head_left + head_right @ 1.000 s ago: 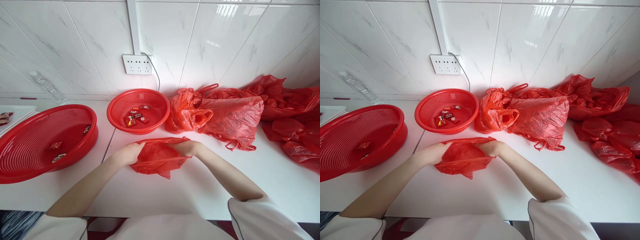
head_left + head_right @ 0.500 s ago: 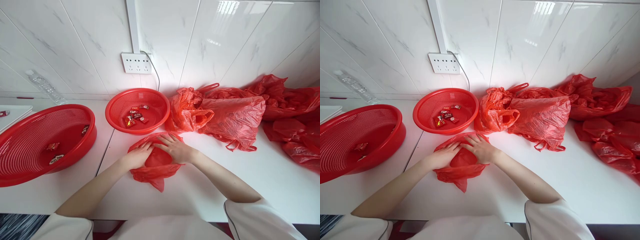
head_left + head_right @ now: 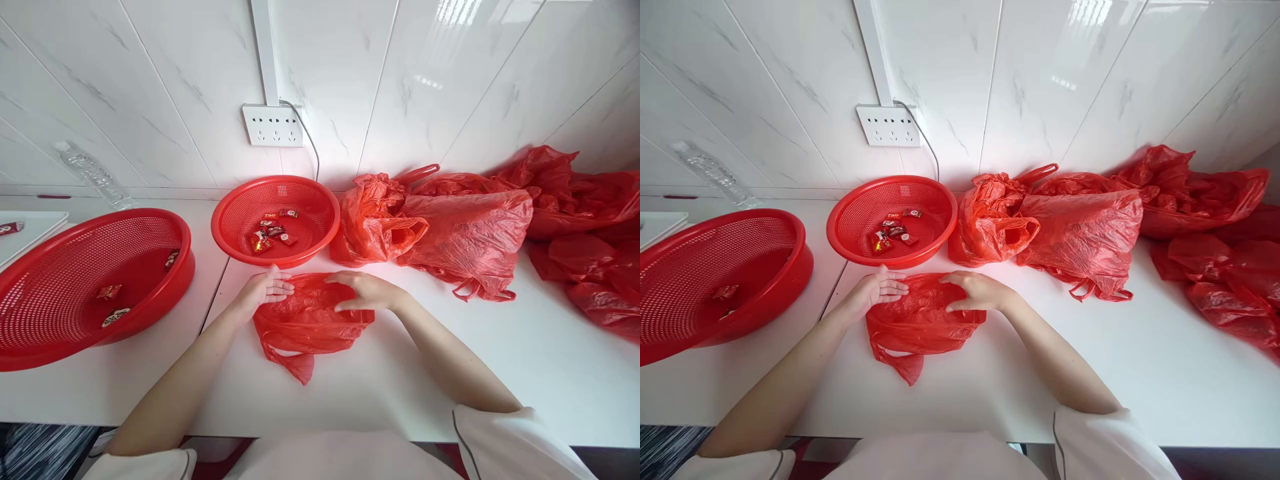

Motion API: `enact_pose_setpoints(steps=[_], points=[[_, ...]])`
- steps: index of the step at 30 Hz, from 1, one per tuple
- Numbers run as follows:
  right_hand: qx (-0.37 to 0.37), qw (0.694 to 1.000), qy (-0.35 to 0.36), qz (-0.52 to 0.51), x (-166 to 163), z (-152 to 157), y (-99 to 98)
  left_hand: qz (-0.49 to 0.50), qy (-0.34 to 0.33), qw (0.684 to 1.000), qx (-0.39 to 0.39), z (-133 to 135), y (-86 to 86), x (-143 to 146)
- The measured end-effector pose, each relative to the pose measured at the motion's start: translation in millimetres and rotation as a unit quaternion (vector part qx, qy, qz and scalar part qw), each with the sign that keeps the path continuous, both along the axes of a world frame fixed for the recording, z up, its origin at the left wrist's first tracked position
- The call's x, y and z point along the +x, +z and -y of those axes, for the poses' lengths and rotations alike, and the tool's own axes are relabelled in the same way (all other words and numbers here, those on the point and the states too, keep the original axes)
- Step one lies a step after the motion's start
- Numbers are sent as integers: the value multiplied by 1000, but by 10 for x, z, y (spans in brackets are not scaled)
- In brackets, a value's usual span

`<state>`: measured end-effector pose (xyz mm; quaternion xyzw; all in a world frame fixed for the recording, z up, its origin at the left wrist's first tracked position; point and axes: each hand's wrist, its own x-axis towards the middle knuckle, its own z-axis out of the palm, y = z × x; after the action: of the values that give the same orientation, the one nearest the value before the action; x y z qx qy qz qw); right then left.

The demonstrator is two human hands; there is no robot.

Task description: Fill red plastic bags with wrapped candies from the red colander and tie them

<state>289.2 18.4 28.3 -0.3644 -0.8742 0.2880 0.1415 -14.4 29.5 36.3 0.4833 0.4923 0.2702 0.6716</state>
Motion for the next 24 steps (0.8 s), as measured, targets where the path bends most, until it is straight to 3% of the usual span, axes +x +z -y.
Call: enact_pose_setpoints(steps=[2,4,8,13,18,24], points=[[43,997,-23,-55,-8,-18,158,69,86,988,-108,-63,69,-26],[88,991,-43,-95,-28,-36,317,118,154,970,-145,-153,129,-58],[126,984,-53,-110,-103,-64,585,180,212,953,-122,-276,130,-59],[156,977,-71,-129,-177,-96,809,208,269,939,-55,-145,-82,12],[171,970,-105,-135,-137,-123,874,189,268,945,0,18,-151,52],[158,976,-101,-106,-86,-198,732,189,249,950,8,62,-137,74]])
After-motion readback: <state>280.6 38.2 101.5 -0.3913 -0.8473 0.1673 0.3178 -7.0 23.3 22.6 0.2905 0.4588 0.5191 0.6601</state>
